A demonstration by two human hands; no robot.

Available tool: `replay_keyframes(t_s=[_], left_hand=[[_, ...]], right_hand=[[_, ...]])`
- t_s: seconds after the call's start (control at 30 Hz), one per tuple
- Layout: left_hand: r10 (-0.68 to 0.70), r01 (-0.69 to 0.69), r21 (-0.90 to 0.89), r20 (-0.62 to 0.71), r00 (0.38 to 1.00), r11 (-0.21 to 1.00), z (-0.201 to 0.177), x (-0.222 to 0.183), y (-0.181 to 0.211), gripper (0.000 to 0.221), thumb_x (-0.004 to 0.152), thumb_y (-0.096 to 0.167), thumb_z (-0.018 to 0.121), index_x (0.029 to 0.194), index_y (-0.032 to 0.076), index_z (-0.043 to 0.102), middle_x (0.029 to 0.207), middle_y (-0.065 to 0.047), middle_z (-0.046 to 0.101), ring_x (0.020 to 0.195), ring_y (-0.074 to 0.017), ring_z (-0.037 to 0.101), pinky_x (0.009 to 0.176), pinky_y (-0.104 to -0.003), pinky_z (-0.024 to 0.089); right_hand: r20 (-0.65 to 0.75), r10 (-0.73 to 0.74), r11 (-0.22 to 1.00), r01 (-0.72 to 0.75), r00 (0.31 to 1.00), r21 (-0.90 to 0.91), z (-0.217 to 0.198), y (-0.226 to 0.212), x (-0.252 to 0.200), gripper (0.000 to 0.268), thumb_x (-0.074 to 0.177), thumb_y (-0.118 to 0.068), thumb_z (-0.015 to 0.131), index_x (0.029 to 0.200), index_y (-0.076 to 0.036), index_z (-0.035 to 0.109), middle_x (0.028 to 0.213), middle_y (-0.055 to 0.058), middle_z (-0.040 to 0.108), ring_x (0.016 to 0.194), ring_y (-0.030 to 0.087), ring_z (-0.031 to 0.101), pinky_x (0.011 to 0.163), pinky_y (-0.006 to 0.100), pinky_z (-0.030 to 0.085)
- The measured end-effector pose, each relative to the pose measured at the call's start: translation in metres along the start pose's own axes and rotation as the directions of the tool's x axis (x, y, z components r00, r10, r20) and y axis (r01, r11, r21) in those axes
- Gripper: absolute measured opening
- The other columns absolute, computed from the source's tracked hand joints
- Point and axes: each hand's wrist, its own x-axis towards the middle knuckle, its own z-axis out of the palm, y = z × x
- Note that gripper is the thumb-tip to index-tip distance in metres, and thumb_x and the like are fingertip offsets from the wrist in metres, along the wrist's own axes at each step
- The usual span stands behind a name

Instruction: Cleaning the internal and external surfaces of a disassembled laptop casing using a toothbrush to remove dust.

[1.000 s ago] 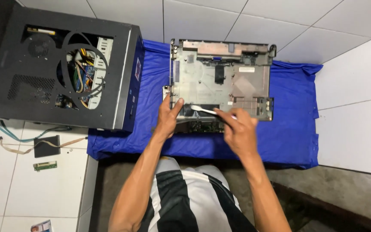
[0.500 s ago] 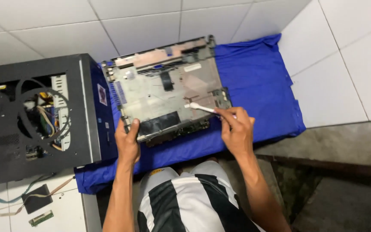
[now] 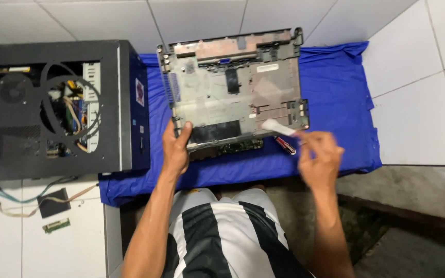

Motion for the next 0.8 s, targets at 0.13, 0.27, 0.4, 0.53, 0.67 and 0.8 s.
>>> replay_keyframes(t_s=[0.13,0.27,0.4,0.53,0.67,0.8], left_hand=[[0.021,-0.022,-0.049,-0.037,0.999,0.999,0.009,-0.008,-0.005,0.032,0.095,0.022,0.072,0.125,0.011,0.066,0.107,-0.005,0.069,0.097,-0.0133,0.064,0.09,-0.039,0.057],[0.0,-0.002,-0.026,-0.077,0.997,1.0,0.022,-0.011,-0.01,0.043,0.097,0.024,0.069,0.135,0.007,0.058,0.123,-0.011,0.063,0.112,-0.0186,0.058,0.101,-0.043,0.05],[-0.197,0.199,0.021,-0.074,0.978,0.98,0.044,-0.044,-0.024,0.071,0.096,0.038,0.068,0.151,0.002,0.041,0.148,-0.023,0.049,0.139,-0.0361,0.046,0.118,-0.052,0.033],[-0.209,0.204,0.068,0.076,0.975,0.977,0.048,-0.058,-0.03,0.061,0.094,0.037,0.071,0.141,0.003,0.052,0.132,-0.016,0.062,0.122,-0.0216,0.056,0.109,-0.046,0.045],[-0.274,0.331,-0.21,0.259,0.926,0.92,0.0,-0.017,-0.067,0.047,0.097,0.043,0.062,0.13,0.01,0.058,0.113,-0.01,0.072,0.096,-0.0199,0.071,0.081,-0.038,0.061],[-0.265,0.354,-0.165,0.403,0.876,0.921,-0.013,-0.004,0.019,0.067,0.095,0.057,0.053,0.142,0.009,0.054,0.107,-0.012,0.071,0.079,-0.0202,0.076,0.062,-0.03,0.065]], right_hand=[[-0.062,0.047,0.999,-0.047,0.997,-0.004,-0.007,-0.012,0.009,0.036,0.089,0.002,0.073,0.115,-0.022,0.081,0.098,0.002,0.065,0.085,0.021,0.065,0.084,0.032,0.047],[0.036,0.218,0.938,-0.219,0.975,0.27,0.01,-0.04,0.018,0.029,0.092,0.004,0.068,0.113,-0.014,0.078,0.099,0.012,0.07,0.092,0.032,0.068,0.087,0.039,0.051],[0.214,0.592,0.474,-0.551,0.777,0.687,0.056,-0.013,0.002,0.061,0.104,-0.025,0.065,0.156,-0.014,0.036,0.109,0.004,0.064,0.091,0.009,0.055,0.08,0.023,0.043],[0.243,0.601,0.329,-0.514,0.761,0.792,0.094,0.002,-0.004,0.063,0.099,-0.012,0.073,0.153,-0.017,0.04,0.108,0.007,0.069,0.091,0.013,0.068,0.081,0.03,0.057],[0.292,0.527,0.325,-0.507,0.798,0.798,0.071,0.029,0.017,0.056,0.092,-0.009,0.073,0.144,-0.014,0.053,0.123,0.01,0.07,0.102,0.017,0.069,0.091,0.036,0.059],[0.347,0.33,0.497,-0.474,0.878,0.726,0.015,-0.008,0.066,0.049,0.098,-0.006,0.067,0.145,-0.009,0.056,0.119,0.012,0.071,0.105,0.016,0.067,0.093,0.034,0.058]])
